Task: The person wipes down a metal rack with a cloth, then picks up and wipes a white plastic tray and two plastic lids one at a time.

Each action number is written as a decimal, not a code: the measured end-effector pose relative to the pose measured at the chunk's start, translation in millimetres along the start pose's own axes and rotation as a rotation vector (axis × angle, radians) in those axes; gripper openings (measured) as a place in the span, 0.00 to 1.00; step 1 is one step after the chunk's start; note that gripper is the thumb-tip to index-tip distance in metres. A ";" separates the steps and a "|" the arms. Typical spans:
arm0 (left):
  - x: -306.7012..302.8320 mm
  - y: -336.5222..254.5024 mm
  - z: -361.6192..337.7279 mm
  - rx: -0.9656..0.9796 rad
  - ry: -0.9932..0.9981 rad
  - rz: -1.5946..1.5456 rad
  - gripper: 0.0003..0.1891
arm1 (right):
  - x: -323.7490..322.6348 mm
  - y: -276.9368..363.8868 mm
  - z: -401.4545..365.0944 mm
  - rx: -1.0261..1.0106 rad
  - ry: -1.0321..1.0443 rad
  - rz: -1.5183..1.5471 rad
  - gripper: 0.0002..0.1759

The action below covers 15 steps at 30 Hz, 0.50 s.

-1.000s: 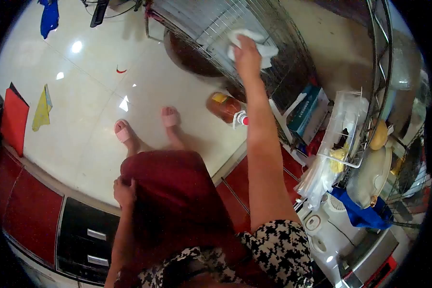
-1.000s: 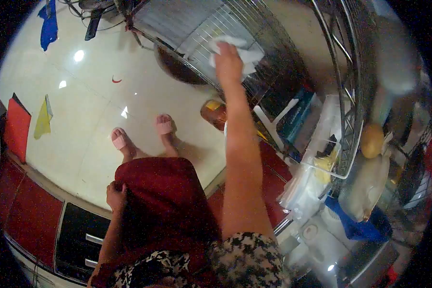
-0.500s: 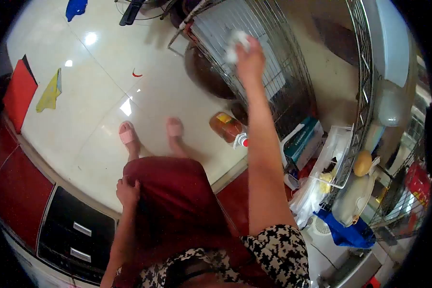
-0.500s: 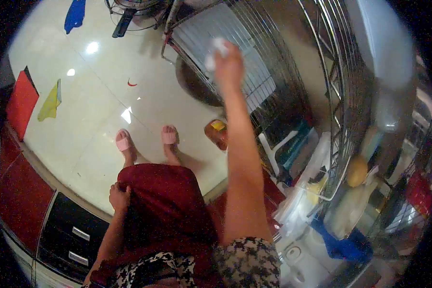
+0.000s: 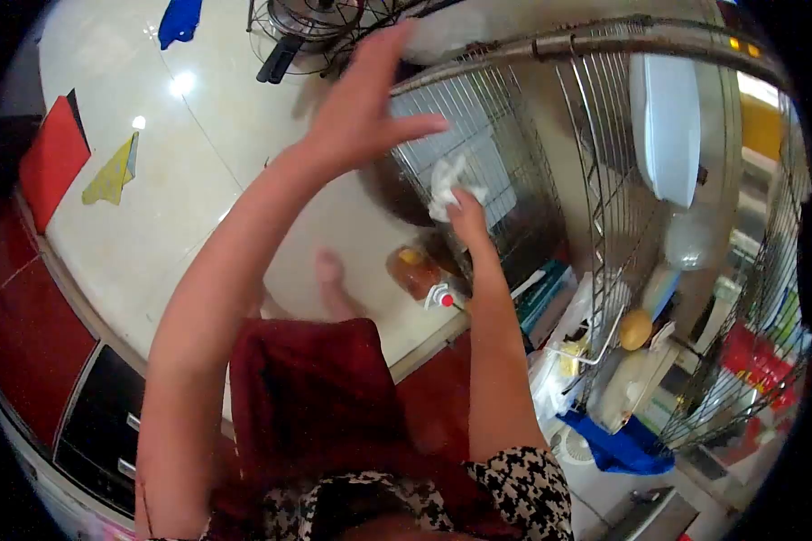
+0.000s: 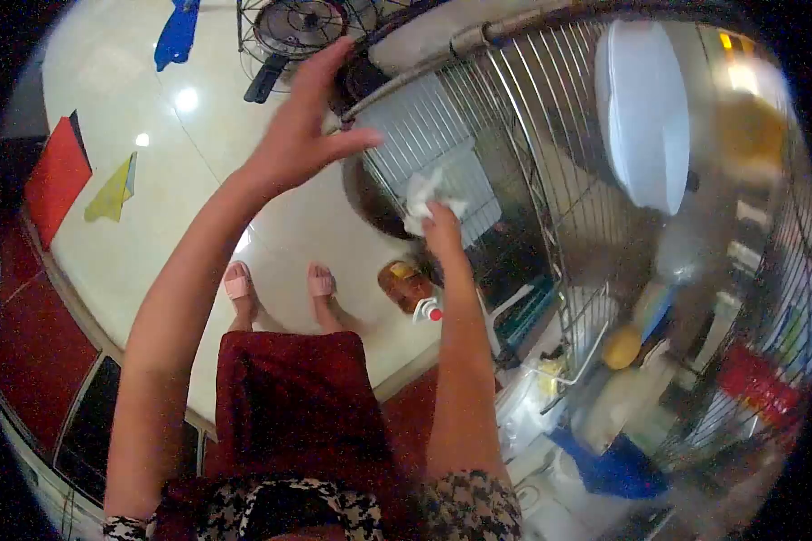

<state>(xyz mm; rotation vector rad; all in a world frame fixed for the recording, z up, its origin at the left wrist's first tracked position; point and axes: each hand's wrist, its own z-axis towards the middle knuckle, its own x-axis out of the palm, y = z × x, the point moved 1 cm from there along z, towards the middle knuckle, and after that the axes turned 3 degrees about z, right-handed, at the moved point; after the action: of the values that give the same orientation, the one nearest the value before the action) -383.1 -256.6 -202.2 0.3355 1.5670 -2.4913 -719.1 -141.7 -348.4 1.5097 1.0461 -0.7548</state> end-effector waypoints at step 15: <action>79.1 25.5 37.3 0.140 -0.183 -0.187 0.20 | 27.5 149.5 133.8 -0.187 0.017 0.879 0.11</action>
<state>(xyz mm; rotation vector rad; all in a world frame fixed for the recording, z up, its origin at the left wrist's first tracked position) -455.6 -303.7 -231.0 -0.0228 1.4160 -2.6902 -561.6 -268.6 -337.6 1.6024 0.3598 -0.0216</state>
